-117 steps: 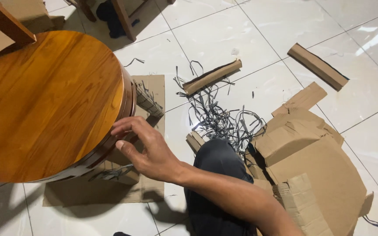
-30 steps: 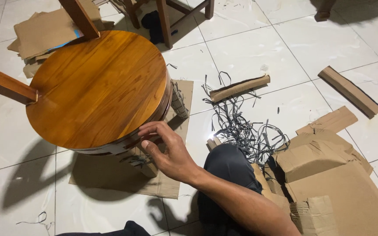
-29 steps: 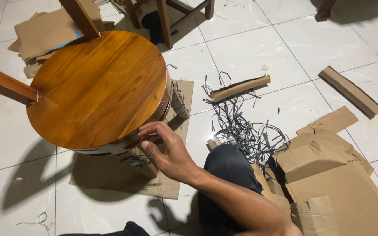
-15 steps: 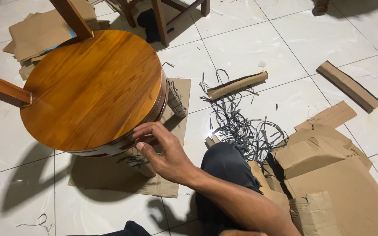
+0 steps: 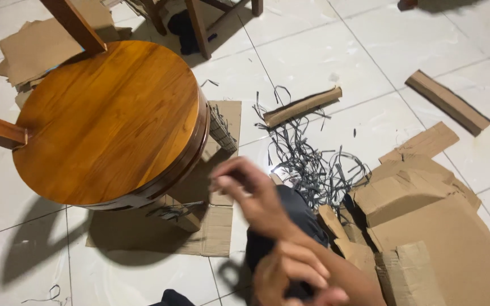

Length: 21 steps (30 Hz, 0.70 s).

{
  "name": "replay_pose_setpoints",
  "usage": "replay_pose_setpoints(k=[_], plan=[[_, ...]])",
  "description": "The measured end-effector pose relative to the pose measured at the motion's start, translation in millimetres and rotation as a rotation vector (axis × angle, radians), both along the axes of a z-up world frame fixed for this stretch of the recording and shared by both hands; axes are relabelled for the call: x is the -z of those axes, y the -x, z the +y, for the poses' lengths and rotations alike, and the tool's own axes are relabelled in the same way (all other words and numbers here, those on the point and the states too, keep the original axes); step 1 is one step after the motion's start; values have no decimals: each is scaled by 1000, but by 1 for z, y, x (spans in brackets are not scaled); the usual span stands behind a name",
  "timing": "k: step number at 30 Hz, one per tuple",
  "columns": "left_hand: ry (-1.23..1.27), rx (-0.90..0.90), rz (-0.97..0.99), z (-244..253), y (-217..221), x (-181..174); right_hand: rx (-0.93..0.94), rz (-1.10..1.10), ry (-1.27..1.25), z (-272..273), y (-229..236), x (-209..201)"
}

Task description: The person wraps a wooden chair leg with cardboard and secures it by tying several strands of plastic packing material around the leg while sitting on the floor.

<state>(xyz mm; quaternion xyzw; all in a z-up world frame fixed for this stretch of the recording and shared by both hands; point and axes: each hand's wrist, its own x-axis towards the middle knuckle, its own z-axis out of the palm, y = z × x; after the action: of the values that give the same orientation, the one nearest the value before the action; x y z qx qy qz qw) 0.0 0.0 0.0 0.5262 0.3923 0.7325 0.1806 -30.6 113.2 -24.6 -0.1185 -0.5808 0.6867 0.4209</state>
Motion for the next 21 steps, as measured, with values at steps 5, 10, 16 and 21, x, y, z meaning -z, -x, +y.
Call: replay_pose_setpoints(k=[5,10,16,21], plan=[[328,58,183,15,40,16,436,-211,219,8,-89,70],[407,-46,445,42,58,39,654,-413,509,10,-175,217],[590,-126,471,55,59,26,733,-1099,314,50,-223,289],[527,-209,683,60,54,43,769,-1314,-11,111,-201,352]])
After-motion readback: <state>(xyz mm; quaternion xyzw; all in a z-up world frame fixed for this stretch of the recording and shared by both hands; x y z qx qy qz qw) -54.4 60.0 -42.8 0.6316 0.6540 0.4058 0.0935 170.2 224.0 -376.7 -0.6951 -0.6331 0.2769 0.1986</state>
